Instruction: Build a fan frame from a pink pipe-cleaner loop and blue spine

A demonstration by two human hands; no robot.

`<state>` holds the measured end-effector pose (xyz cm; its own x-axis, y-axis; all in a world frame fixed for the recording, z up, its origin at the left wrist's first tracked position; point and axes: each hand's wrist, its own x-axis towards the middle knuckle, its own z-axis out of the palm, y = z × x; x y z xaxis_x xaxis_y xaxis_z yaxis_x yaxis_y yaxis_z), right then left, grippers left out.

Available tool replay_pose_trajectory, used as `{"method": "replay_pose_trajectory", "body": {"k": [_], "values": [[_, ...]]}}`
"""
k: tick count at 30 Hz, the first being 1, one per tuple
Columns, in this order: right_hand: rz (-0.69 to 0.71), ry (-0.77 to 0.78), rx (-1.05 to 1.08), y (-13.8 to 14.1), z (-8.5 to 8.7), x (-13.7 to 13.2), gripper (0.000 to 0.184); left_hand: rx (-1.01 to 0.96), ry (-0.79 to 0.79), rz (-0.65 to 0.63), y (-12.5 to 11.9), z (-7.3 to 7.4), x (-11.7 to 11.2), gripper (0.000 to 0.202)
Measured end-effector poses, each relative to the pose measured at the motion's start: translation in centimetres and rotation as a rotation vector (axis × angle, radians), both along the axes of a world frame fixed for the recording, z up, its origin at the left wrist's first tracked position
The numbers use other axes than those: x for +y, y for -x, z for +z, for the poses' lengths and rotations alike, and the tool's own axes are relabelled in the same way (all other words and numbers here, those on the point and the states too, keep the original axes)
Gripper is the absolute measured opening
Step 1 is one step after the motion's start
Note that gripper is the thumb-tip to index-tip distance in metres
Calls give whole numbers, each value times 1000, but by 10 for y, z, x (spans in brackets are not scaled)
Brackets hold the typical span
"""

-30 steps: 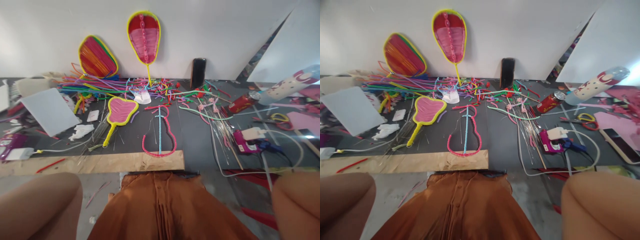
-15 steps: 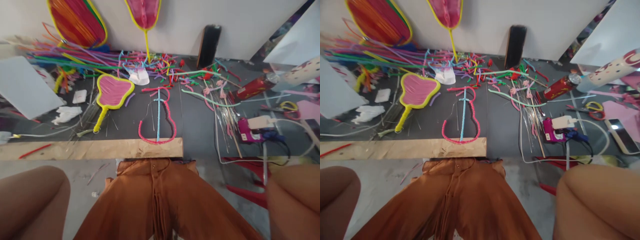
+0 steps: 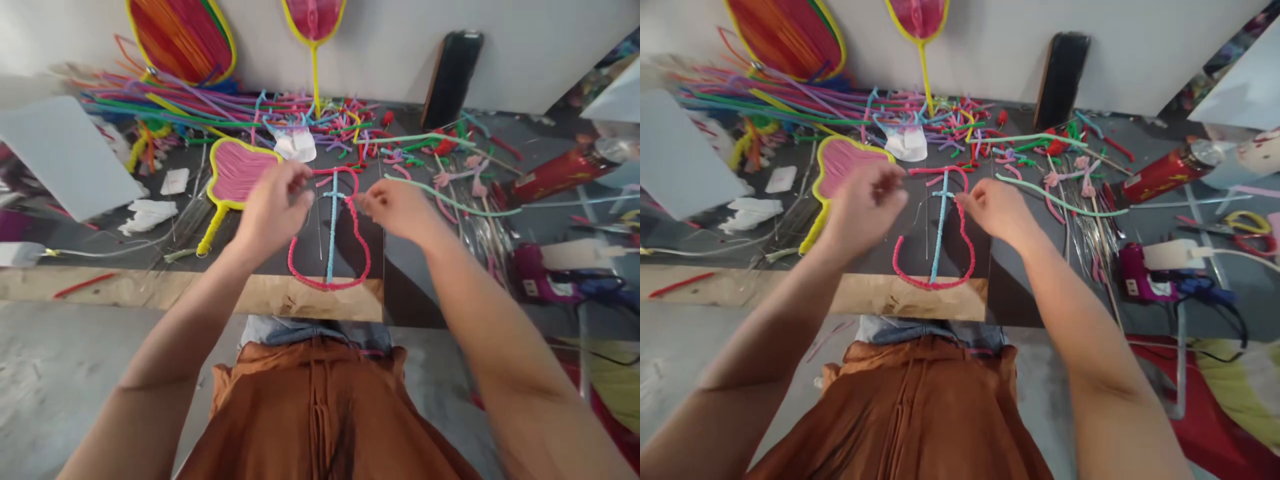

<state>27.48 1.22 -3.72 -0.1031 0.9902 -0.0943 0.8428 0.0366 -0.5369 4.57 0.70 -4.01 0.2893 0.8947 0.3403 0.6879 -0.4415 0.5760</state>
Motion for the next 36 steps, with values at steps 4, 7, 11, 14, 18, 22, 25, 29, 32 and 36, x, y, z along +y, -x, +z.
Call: {"method": "replay_pose_trajectory", "body": {"k": [4,7,11,14,18,22,25,29,32,36], "values": [[46,83,-206,22,-24,10,31,260,151,-67,-15,-20,20,30],[64,43,-99,25,-29,8,19,240,220,-61,-21,-30,30,33],[84,31,321,24,-23,-9,22,-240,499,-63,-16,-26,29,39],[105,81,506,25,-21,-22,24,-667,877,-128,-9,-22,24,38],[79,153,765,26,-31,-29,33,-917,1179,-198,-7,-21,18,34],[-36,292,1072,22,-41,-25,30,-963,1324,-267,-11,-22,14,32],[32,409,1124,20,-46,-22,24,-959,1390,-274,-14,-25,12,32],[7,409,1124,21,-48,-22,21,-977,1405,-250,-16,-29,12,33],[8,424,1102,20,-48,-22,21,-988,1403,-224,-16,-29,12,33],[17,412,1109,17,-47,-22,21,-996,1410,-183,-15,-29,13,35]]}}
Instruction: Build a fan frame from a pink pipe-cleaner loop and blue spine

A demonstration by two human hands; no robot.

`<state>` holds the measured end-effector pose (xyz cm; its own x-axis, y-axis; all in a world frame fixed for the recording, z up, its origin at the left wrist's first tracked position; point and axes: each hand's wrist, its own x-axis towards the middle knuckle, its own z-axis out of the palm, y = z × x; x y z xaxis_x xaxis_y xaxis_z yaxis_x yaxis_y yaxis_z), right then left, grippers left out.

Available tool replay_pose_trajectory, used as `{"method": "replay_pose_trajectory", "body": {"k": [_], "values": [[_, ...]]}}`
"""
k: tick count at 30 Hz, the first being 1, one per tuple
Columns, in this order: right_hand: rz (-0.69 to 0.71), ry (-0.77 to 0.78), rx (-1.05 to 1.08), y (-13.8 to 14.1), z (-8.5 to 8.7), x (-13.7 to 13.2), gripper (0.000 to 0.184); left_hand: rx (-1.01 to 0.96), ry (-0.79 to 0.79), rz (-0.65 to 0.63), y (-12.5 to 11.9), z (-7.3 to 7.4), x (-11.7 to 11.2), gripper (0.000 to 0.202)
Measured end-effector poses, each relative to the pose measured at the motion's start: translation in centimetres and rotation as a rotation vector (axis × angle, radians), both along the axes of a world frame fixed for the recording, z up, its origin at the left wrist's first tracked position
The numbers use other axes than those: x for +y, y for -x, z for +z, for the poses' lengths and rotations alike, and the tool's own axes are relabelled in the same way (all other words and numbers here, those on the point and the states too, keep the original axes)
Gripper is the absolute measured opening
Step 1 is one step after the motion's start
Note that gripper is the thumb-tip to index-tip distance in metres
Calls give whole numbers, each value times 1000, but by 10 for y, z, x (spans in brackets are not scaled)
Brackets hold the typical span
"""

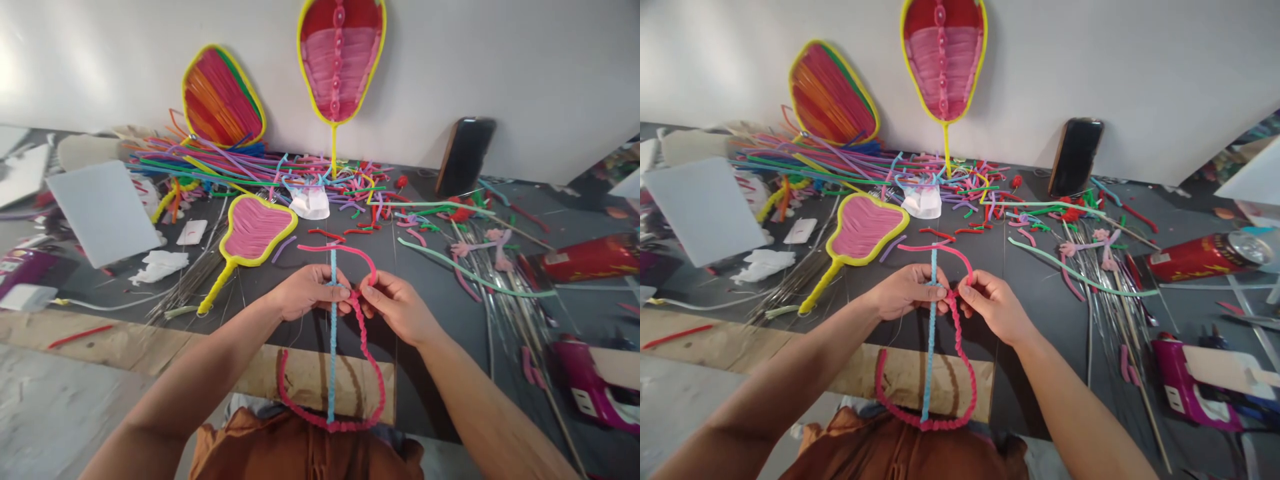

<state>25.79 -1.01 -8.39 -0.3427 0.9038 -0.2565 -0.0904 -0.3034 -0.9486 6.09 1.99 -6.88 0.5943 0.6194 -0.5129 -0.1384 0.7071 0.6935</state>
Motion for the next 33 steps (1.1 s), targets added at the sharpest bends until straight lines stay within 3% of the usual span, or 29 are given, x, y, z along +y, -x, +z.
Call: {"method": "replay_pose_trajectory", "body": {"k": [11,17,33], "values": [[-8,-5,1,-3,3,1,18,-25,-35,22,-2,-3,0,33],[-42,19,-36,-1,5,-1,20,2,-18,-29,-1,-4,2,31],[-11,-88,-182,3,15,0,20,31,-21,-86,0,-4,2,36]]}}
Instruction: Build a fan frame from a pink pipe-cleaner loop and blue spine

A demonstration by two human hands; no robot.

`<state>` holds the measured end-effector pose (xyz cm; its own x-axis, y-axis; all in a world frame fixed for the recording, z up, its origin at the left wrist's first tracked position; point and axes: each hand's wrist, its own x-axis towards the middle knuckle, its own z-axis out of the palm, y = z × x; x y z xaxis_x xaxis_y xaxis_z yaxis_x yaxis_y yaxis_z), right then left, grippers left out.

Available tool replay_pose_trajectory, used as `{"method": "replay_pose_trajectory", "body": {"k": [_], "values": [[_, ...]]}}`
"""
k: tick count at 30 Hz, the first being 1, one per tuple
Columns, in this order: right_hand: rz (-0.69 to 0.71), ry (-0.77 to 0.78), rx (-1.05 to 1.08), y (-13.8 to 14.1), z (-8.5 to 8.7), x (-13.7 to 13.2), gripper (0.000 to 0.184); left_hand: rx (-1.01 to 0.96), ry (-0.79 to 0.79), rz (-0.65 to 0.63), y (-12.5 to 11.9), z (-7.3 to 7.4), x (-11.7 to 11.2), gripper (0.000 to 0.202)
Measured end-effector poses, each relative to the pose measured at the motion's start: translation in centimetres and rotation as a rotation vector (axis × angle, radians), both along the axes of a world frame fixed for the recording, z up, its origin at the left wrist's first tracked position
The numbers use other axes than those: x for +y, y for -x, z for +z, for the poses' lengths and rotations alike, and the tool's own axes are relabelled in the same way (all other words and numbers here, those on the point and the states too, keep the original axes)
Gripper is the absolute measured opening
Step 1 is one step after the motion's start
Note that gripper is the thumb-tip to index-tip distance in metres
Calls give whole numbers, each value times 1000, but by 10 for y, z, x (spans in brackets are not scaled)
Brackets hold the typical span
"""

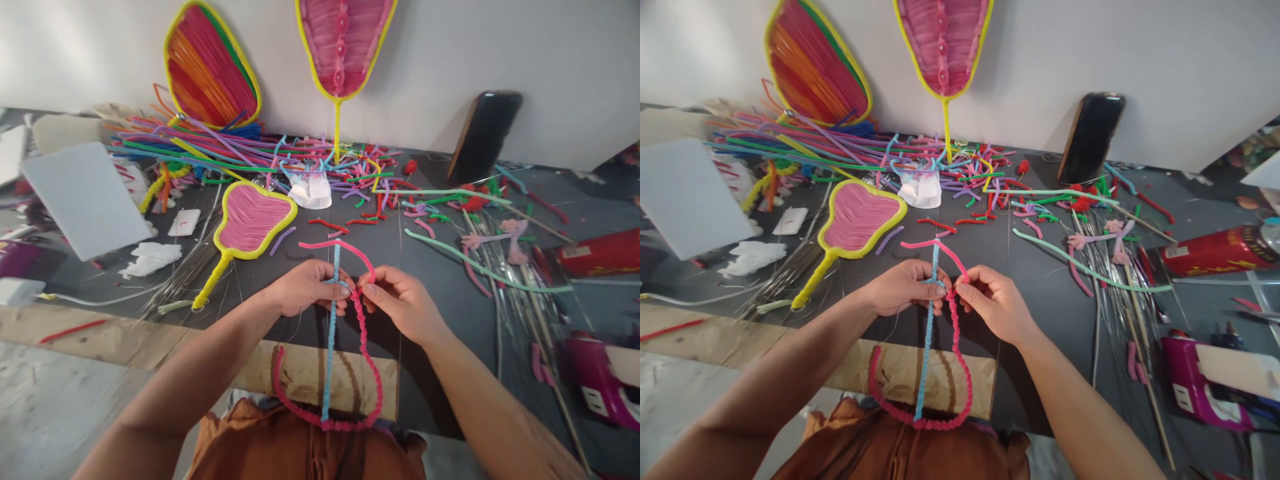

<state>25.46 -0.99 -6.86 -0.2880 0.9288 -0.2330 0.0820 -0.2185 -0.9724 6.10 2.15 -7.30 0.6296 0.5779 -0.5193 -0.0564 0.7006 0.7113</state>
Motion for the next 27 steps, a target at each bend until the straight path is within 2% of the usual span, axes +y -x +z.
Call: {"method": "replay_pose_trajectory", "body": {"k": [9,13,22,27], "values": [[-93,-128,-194,1,-2,-7,17,17,4,24,-1,0,0,39],[-73,-63,-145,1,-3,-5,19,6,-8,8,0,0,-1,38],[-76,76,113,0,-11,-3,20,11,-24,-3,1,-1,-1,38],[-74,113,90,2,-14,-3,22,-3,-32,-16,1,0,0,36]]}}
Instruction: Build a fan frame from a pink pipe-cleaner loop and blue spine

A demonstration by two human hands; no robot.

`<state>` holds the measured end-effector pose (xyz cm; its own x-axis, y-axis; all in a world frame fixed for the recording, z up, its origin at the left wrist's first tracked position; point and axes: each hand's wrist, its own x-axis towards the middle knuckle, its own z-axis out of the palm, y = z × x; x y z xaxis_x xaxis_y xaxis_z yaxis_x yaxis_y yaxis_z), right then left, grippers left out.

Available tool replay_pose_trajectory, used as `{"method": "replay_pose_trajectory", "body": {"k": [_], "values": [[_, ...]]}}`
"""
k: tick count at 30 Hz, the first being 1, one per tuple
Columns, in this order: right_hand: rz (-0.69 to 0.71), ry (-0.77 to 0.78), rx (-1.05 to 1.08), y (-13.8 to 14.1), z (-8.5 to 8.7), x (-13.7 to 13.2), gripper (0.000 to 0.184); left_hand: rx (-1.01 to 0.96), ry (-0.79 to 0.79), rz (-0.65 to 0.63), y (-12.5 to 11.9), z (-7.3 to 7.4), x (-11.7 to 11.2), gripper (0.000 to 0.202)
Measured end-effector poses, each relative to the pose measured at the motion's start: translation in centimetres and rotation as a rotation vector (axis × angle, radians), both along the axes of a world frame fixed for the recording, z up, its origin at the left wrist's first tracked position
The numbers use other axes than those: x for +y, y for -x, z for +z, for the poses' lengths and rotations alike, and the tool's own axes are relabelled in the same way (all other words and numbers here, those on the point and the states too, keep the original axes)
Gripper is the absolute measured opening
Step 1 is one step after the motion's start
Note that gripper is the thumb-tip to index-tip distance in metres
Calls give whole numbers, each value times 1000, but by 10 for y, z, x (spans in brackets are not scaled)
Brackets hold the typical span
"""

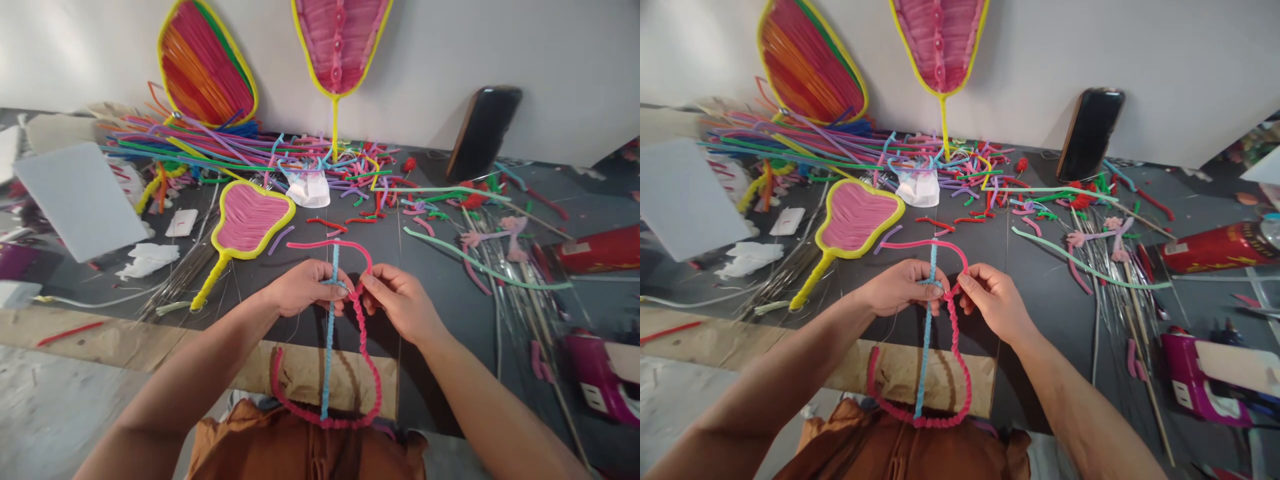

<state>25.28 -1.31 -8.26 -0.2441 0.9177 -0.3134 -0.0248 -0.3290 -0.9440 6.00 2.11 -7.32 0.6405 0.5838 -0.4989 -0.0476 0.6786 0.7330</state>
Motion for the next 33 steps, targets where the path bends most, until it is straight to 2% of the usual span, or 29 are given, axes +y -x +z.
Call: {"method": "replay_pose_trajectory", "body": {"k": [4,6,9,13,15,17,22,26,30,33], "values": [[-51,3,69,1,1,1,22,-7,19,31,0,1,1,37],[-81,-14,56,1,4,0,29,-8,34,72,0,1,1,39],[-65,-103,-180,1,12,-3,29,9,48,130,-1,1,1,42],[-4,-311,-486,6,20,-11,25,11,22,181,-4,0,-2,40],[6,-413,-585,9,20,-13,25,18,15,187,-5,0,-2,39],[0,-442,-615,11,18,-14,23,29,16,180,-6,0,-3,38],[-56,-385,-481,13,13,-15,24,9,3,137,-5,-1,-3,35],[-99,-389,-406,13,11,-15,33,4,-9,127,-4,0,-3,34],[-130,-248,-179,12,11,-11,40,34,-21,146,-3,1,-1,32],[-117,-113,-53,9,8,-9,35,54,-26,137,-3,-1,-1,31]]}}
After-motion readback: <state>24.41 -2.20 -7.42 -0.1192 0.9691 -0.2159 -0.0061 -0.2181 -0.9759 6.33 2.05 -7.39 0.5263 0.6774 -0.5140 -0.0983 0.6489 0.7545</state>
